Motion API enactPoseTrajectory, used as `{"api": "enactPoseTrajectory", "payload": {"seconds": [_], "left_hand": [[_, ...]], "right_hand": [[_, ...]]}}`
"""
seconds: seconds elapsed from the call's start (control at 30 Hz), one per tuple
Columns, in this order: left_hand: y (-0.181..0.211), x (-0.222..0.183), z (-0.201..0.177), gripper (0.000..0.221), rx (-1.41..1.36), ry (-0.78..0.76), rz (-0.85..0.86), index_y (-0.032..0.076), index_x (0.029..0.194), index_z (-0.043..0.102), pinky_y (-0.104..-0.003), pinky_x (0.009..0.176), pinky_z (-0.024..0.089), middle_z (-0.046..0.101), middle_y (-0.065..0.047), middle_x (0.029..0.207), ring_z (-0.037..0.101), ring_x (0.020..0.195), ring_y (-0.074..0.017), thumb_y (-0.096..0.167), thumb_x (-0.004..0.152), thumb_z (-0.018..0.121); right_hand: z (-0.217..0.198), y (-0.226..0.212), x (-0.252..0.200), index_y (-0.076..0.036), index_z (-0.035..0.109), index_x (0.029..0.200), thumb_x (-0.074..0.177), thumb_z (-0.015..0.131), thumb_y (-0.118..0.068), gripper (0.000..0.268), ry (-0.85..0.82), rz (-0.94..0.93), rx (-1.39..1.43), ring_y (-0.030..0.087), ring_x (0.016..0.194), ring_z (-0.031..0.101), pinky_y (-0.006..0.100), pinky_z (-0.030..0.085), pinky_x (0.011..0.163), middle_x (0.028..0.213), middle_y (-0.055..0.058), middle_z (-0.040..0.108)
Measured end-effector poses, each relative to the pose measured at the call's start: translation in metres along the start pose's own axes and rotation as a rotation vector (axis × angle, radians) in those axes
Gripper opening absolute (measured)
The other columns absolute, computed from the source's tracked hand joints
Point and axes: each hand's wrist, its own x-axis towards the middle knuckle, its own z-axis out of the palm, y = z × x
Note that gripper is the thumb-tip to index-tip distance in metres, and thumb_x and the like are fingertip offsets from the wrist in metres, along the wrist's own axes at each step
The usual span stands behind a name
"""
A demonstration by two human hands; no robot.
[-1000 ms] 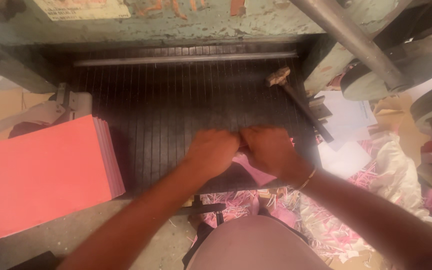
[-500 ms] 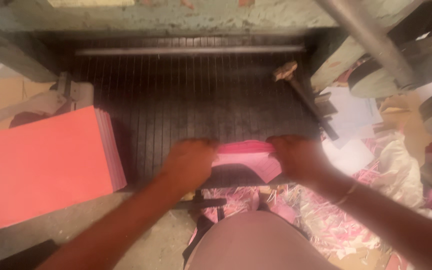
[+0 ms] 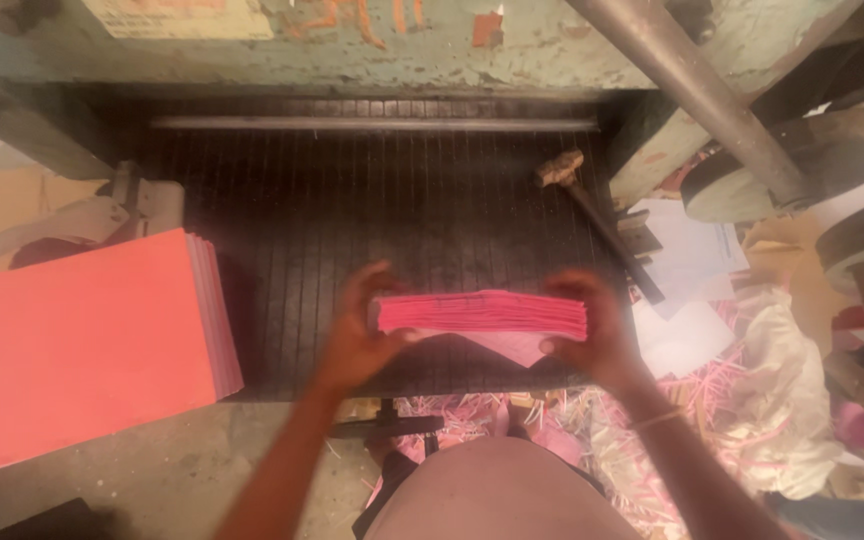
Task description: The person sorts and stacks pink paper forms on a metal work surface. They repeatedly pick up sheets, align them, and place them into a growing stack, occasionally handing a bundle to another person.
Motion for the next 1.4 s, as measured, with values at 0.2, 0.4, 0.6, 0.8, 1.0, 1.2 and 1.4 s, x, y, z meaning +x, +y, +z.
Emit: {"api": "enactPoseTrajectory", "payload": {"seconds": [0.2, 0.4, 0.6, 0.8, 1.0, 1.2, 1.4], "left_hand": [[-0.032, -0.002, 0.044, 0.036, -0.235, 0.09, -0.151, 0.005, 0.118, 0.065, -0.032, 0.094, 0.057, 0.075, -0.007, 0.11, 0.071, 0.105, -0.0167, 0.014, 0.086, 0.08], [-0.046, -0.009, 0.033, 0.048, -0.196, 0.138, -0.127, 0.005, 0.124, 0.061, -0.031, 0.096, 0.053, 0.07, -0.007, 0.116, 0.067, 0.11, -0.0146, 0.006, 0.08, 0.08], [-0.077, -0.008, 0.033, 0.051, -0.317, 0.004, -0.216, 0.003, 0.126, 0.06, -0.034, 0.1, 0.053, 0.07, -0.013, 0.12, 0.066, 0.113, -0.0172, 0.004, 0.079, 0.08], [-0.088, -0.016, 0.026, 0.05, -0.141, -0.119, -0.252, -0.001, 0.132, 0.056, -0.035, 0.097, 0.053, 0.07, -0.014, 0.124, 0.067, 0.113, -0.0216, 0.01, 0.085, 0.069], [-0.08, -0.029, 0.033, 0.044, -0.359, 0.004, -0.799, -0.002, 0.124, 0.058, -0.047, 0.083, 0.056, 0.072, -0.019, 0.109, 0.07, 0.096, -0.0335, 0.017, 0.086, 0.069], [-0.058, -0.045, 0.037, 0.068, 0.537, 0.05, -0.373, -0.007, 0.139, 0.048, -0.058, 0.102, 0.043, 0.054, -0.033, 0.137, 0.053, 0.124, -0.0469, 0.034, 0.09, 0.071], [-0.023, -0.055, 0.064, 0.104, 0.678, -0.409, 0.306, 0.008, 0.15, 0.037, -0.065, 0.118, 0.012, 0.028, -0.024, 0.164, 0.025, 0.151, -0.0422, 0.052, 0.064, 0.076]], "right_hand": [[0.03, 0.024, -0.006, -0.002, 0.053, 0.132, 0.088, 0.08, -0.013, 0.053, 0.278, 0.203, 0.391, 0.024, 0.114, 0.067, 0.039, 0.059, 0.1, 0.121, 0.012, 0.067], [0.03, 0.044, -0.012, -0.006, 0.054, 0.131, 0.083, 0.081, -0.019, 0.057, 0.124, 0.285, 0.126, 0.019, 0.108, 0.069, 0.036, 0.06, 0.095, 0.115, 0.007, 0.07], [0.029, 0.076, -0.021, -0.004, 0.067, 0.121, 0.085, 0.081, -0.025, 0.044, 0.101, 0.212, 0.093, 0.019, 0.1, 0.069, 0.036, 0.058, 0.086, 0.108, 0.007, 0.073], [0.023, 0.091, -0.025, -0.008, 0.078, 0.122, 0.097, 0.074, -0.028, 0.032, -0.148, 0.551, -0.305, 0.018, 0.1, 0.077, 0.032, 0.059, 0.091, 0.106, 0.007, 0.08], [0.028, 0.084, -0.021, 0.005, 0.062, 0.122, 0.087, 0.068, -0.006, 0.038, 0.032, 0.75, 0.636, 0.028, 0.081, 0.073, 0.041, 0.061, 0.065, 0.102, 0.018, 0.072], [0.037, 0.069, -0.021, 0.004, 0.062, 0.12, 0.086, 0.066, -0.005, 0.036, 0.071, 0.824, 0.522, 0.028, 0.084, 0.072, 0.039, 0.063, 0.066, 0.101, 0.016, 0.072], [0.052, 0.052, -0.025, -0.002, 0.059, 0.12, 0.085, 0.063, -0.007, 0.036, 0.171, 0.965, 0.553, 0.028, 0.085, 0.071, 0.042, 0.058, 0.068, 0.103, 0.014, 0.069]]}}
